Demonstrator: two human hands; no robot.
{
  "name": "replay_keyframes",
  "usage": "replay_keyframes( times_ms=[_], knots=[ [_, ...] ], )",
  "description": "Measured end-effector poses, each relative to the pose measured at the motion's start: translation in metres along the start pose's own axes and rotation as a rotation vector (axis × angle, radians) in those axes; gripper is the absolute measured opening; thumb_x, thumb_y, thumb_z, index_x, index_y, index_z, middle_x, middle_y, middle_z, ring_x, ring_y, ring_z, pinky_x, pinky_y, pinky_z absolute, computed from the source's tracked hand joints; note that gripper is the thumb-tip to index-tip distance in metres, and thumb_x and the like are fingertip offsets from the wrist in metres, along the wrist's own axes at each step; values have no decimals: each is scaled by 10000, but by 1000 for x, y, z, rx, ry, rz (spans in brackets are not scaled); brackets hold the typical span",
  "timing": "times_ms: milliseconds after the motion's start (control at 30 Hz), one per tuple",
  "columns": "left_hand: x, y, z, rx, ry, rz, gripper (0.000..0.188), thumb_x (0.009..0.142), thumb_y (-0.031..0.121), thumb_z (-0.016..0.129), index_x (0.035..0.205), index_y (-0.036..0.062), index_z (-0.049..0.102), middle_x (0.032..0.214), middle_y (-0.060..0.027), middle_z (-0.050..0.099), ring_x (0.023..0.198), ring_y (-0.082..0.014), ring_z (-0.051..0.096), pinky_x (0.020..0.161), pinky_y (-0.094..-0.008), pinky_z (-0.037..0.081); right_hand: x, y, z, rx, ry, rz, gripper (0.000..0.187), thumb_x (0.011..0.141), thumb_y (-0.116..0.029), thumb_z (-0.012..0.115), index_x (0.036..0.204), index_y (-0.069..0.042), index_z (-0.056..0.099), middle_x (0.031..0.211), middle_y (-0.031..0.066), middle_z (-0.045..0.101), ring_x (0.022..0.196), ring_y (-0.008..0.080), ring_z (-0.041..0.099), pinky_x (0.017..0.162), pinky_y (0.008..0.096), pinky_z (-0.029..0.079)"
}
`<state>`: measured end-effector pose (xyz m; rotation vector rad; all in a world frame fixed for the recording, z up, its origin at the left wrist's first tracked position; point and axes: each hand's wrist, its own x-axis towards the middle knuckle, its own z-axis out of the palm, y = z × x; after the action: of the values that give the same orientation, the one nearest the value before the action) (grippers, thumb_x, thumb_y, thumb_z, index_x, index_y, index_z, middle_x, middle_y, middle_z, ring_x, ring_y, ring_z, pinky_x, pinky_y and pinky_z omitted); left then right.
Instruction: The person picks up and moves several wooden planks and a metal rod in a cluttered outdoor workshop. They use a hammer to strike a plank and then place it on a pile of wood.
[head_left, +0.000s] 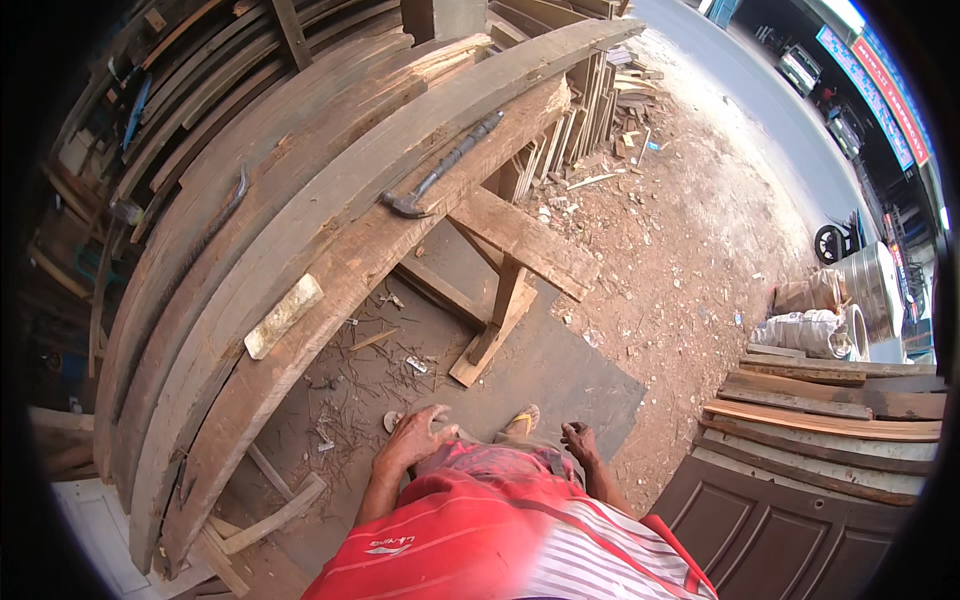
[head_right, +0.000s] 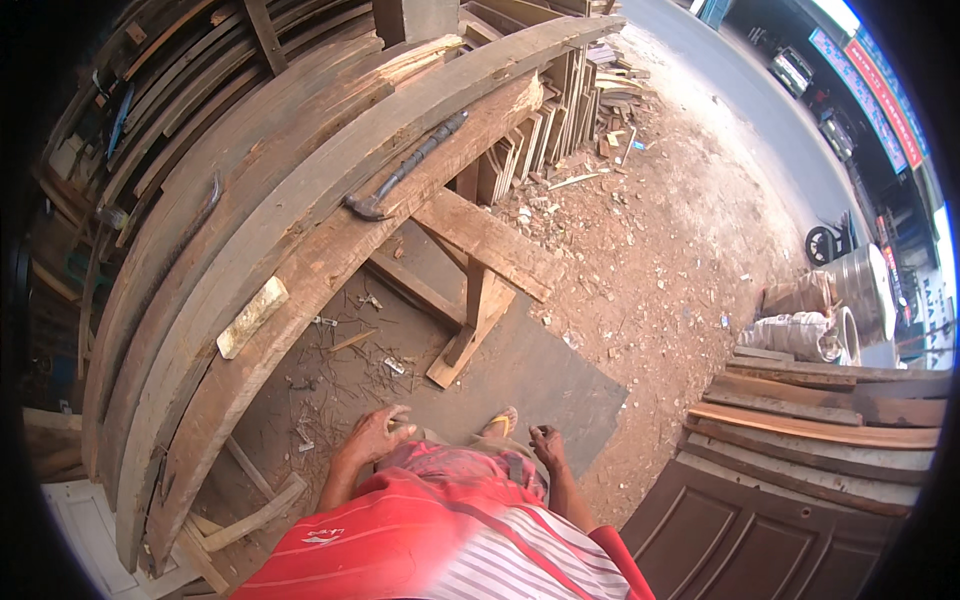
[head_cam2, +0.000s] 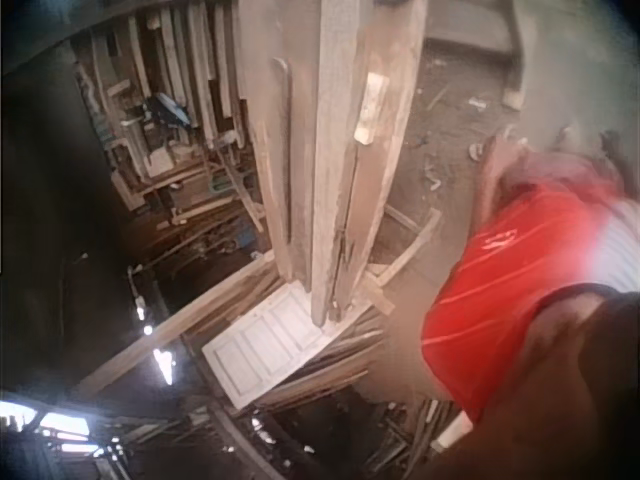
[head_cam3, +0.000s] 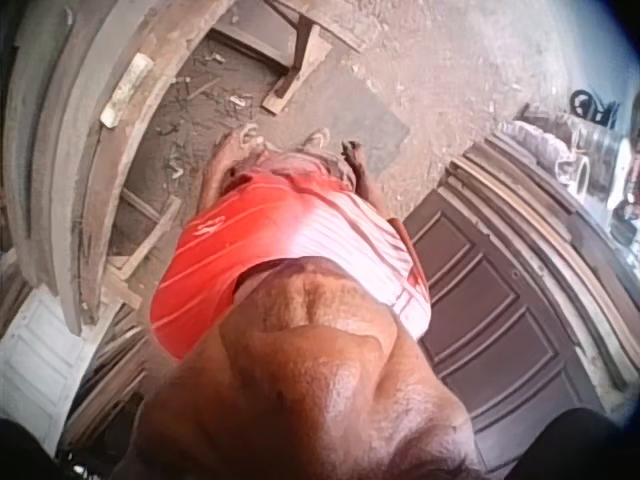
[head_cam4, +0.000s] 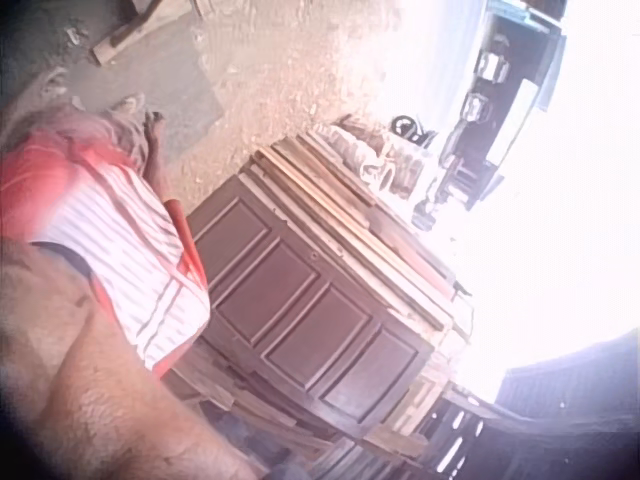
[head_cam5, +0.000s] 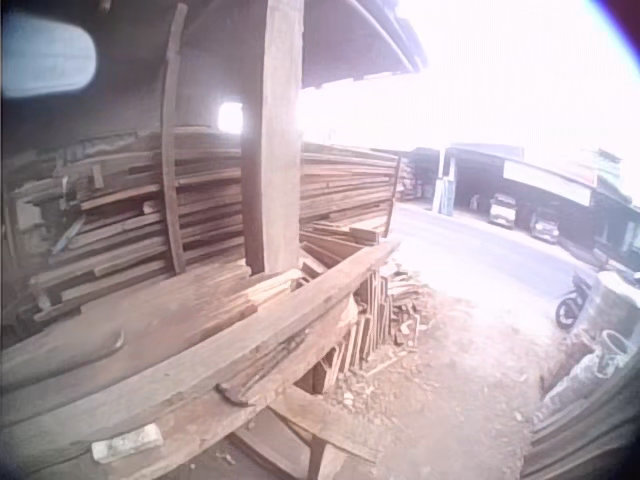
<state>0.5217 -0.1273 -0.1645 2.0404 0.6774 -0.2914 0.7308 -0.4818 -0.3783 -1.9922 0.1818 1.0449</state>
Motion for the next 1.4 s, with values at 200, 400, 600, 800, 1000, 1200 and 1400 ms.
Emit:
replay_keyframes(
  times_ms=[200,400,600,800,1000,1200,1400],
  knots=[
    [55,95,40,171,-143,12,591,914,408,704,1338,7,607,1286,-253,661,1233,-411,614,1043,-457,491,16,101,-152,230,324,86,370,975,-318,656,1093,27,598,828,72,624,660,174,633,538,320,487],
    [119,150,49,310,-162,150,609,915,390,714,1359,-5,581,1318,-270,634,1255,-412,595,1051,-466,480,32,128,-190,342,359,30,339,973,-286,648,1078,25,564,795,68,604,623,177,618,503,321,468],
    [185,206,79,371,-277,238,614,920,452,701,1357,36,590,1319,-248,638,1256,-403,593,1066,-471,469,43,114,-139,303,292,-136,387,931,-325,715,882,58,688,724,88,665,627,158,613,562,343,502],
    [266,253,121,448,-474,319,635,930,492,676,1373,48,577,1323,-228,639,1256,-391,593,1063,-474,461,76,145,-137,115,288,-51,437,897,-388,783,897,48,753,731,94,703,641,134,588,590,336,484],
    [356,302,130,409,-551,320,636,946,490,657,1391,45,562,1322,-240,635,1270,-406,578,1070,-484,452,112,105,-214,72,235,86,427,937,-367,731,991,56,709,820,119,710,712,174,637,614,346,513],
    [452,327,114,322,-296,311,608,929,413,692,1365,11,560,1237,-260,663,1199,-436,613,1007,-502,490,180,19,-300,383,289,215,425,976,-347,680,1084,64,665,909,145,717,783,213,685,639,356,542],
    [532,384,109,416,-364,322,623,946,468,657,1338,-7,562,1249,-291,648,1208,-449,606,996,-528,492,268,-108,-374,550,453,122,382,1008,-307,601,1157,44,607,996,152,701,846,246,704,713,363,566]
  ],
)
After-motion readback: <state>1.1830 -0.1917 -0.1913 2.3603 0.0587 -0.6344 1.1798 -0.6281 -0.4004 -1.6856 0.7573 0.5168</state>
